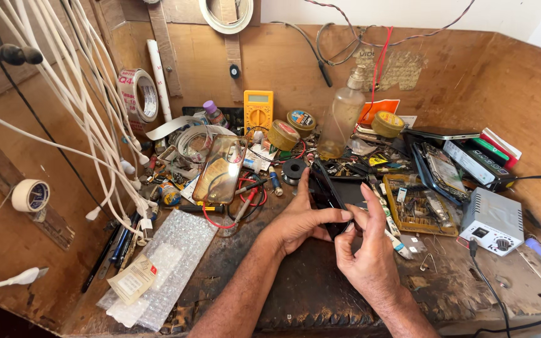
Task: The person uses a small metal tool to pry open the back cover of a black smartphone. After separating the cover, they place it on the workbench and use the tool to manipulate components inside the phone's chassis.
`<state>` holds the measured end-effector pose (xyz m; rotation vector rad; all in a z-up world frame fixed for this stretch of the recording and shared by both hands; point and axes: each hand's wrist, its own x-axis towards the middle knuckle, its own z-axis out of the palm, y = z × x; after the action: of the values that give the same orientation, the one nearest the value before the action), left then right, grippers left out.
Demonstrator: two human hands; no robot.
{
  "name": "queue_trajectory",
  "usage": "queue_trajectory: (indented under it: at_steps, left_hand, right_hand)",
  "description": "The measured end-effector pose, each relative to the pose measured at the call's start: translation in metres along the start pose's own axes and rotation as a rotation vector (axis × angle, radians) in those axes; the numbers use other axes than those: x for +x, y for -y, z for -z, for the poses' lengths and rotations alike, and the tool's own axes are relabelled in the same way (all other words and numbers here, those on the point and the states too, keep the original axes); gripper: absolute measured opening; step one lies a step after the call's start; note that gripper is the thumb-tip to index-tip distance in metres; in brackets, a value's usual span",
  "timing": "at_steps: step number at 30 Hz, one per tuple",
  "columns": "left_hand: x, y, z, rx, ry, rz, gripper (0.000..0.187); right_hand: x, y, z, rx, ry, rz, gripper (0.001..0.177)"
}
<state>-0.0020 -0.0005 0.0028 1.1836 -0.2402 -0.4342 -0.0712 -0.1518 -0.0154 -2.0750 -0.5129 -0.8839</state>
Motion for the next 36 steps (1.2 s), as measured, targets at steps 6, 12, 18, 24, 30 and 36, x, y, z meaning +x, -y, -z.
queue_trajectory:
  at_steps: [6, 12, 18, 24, 30, 36]
  left_hand:
    - [-0.002, 0.000, -0.004, -0.021, -0.020, -0.022, 0.146]
    - [0.005, 0.009, -0.004, -0.064, -0.085, -0.149, 0.142]
    - [0.023, 0.015, 0.009, -0.359, -0.373, -0.282, 0.092]
    - [0.029, 0.016, 0.009, -0.484, -0.428, -0.321, 0.079]
    - [0.030, 0.014, 0.017, -0.653, -0.355, -0.249, 0.067]
    - [0.035, 0.018, 0.025, -0.736, -0.251, -0.165, 0.039]
  right_hand:
    - [-0.001, 0.001, -0.001, 0.044, -0.022, -0.020, 0.074]
    - [-0.001, 0.002, 0.002, 0.039, -0.066, -0.041, 0.070]
    - [-0.001, 0.001, 0.001, 0.021, 0.075, -0.136, 0.068]
    - [0.001, 0.004, 0.003, 0.108, 0.099, -0.110, 0.061]
    - [0.002, 0.004, 0.000, 0.207, 0.033, -0.138, 0.048]
    - [0.003, 0.009, 0.000, 0.062, -0.008, -0.039, 0.034]
